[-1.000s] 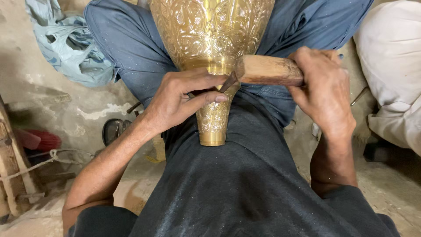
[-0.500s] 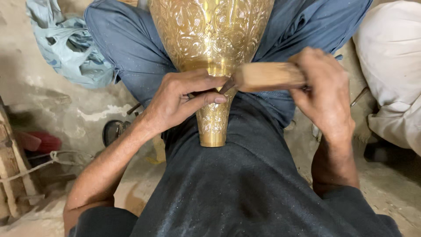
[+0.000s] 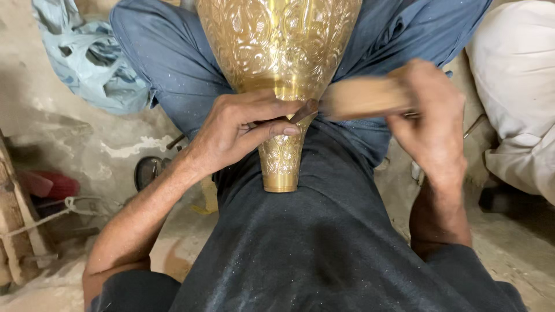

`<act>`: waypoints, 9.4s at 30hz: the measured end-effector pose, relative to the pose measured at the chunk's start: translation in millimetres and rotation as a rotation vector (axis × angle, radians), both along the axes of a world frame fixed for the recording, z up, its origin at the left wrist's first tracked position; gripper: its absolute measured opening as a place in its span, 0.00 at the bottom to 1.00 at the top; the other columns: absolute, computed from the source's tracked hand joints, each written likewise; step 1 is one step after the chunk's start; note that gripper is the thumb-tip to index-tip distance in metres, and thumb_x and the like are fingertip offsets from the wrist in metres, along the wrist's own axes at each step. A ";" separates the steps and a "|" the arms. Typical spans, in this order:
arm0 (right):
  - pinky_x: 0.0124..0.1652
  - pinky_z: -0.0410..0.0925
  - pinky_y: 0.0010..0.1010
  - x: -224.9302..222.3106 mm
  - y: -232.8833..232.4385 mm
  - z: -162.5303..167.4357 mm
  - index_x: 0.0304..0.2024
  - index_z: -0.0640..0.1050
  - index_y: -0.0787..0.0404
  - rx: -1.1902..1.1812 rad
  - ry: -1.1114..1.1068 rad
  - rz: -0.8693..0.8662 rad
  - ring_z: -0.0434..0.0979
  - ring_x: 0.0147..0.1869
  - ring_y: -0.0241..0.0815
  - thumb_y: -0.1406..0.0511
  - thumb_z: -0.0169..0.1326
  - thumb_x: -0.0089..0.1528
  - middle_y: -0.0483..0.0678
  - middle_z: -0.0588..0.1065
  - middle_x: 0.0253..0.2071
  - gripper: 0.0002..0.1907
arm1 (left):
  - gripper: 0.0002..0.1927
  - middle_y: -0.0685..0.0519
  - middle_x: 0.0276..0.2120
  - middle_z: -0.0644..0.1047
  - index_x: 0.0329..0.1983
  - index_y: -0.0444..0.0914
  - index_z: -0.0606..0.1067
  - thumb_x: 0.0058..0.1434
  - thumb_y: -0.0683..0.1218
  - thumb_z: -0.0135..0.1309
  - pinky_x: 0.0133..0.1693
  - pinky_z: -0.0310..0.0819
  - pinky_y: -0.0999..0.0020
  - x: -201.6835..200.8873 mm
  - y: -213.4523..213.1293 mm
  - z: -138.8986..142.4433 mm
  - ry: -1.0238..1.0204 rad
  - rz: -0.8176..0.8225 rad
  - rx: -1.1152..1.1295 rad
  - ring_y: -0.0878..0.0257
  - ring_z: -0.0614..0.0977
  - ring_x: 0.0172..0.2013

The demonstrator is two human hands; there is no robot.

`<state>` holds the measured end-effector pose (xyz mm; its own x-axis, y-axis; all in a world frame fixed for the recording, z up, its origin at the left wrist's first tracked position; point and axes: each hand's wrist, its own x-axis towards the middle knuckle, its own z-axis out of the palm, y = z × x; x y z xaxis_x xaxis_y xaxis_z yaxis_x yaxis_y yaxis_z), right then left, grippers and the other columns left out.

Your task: The person sits cross-legged holding a large embossed brass vase between their legs. They hold a small punch against the vase's narrow neck with one hand and strike it with a wooden mallet in the other hand, repositioning the punch repeatedly to work the decorated metal surface.

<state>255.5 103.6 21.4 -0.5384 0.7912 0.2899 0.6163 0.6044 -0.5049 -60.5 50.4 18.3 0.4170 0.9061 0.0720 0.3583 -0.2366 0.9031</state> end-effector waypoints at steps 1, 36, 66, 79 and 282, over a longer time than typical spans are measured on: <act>0.43 0.73 0.37 -0.6 -0.5 0.3 0.42 0.76 0.69 -0.175 0.119 -0.046 0.80 0.42 0.51 0.76 0.61 0.57 0.57 0.77 0.41 0.12 | 0.19 0.48 0.44 0.83 0.59 0.36 0.78 0.66 0.44 0.62 0.41 0.82 0.64 0.1 -0.6 -1.4 -0.023 -0.004 0.003 0.58 0.87 0.42; 0.51 0.71 0.36 -24.7 23.1 8.5 0.52 0.77 0.68 -0.137 0.091 0.032 0.81 0.51 0.50 0.78 0.61 0.60 0.55 0.78 0.46 0.17 | 0.16 0.46 0.46 0.84 0.54 0.33 0.80 0.65 0.44 0.66 0.44 0.85 0.70 10.2 -18.3 -13.4 -0.147 0.325 -0.030 0.64 0.87 0.42; 0.38 0.70 0.44 -15.1 28.0 2.7 0.39 0.77 0.66 -0.008 -0.268 0.079 0.78 0.31 0.44 0.71 0.69 0.57 0.51 0.77 0.28 0.13 | 0.17 0.42 0.49 0.83 0.56 0.34 0.79 0.66 0.46 0.64 0.45 0.87 0.65 4.6 -10.3 -16.4 -0.007 0.158 0.037 0.56 0.88 0.45; 0.37 0.67 0.40 -7.6 26.2 2.3 0.41 0.78 0.67 -0.437 0.177 -0.221 0.77 0.34 0.51 0.71 0.63 0.64 0.56 0.76 0.34 0.07 | 0.17 0.46 0.47 0.84 0.57 0.36 0.79 0.66 0.45 0.64 0.44 0.87 0.67 4.8 -9.8 -9.9 -0.056 0.172 -0.004 0.60 0.88 0.42; 0.45 0.72 0.42 -0.1 44.5 24.7 0.46 0.75 0.63 0.067 -0.434 0.002 0.78 0.38 0.47 0.66 0.69 0.62 0.50 0.76 0.34 0.17 | 0.19 0.47 0.40 0.84 0.57 0.33 0.78 0.66 0.46 0.64 0.38 0.87 0.69 25.9 17.9 -21.1 -0.053 0.218 0.162 0.63 0.88 0.36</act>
<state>255.4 148.2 46.0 -0.6232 0.7772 0.0874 0.7615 0.6284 -0.1589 -34.5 68.3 -2.8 0.2049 0.9488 0.2402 0.3698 -0.3023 0.8785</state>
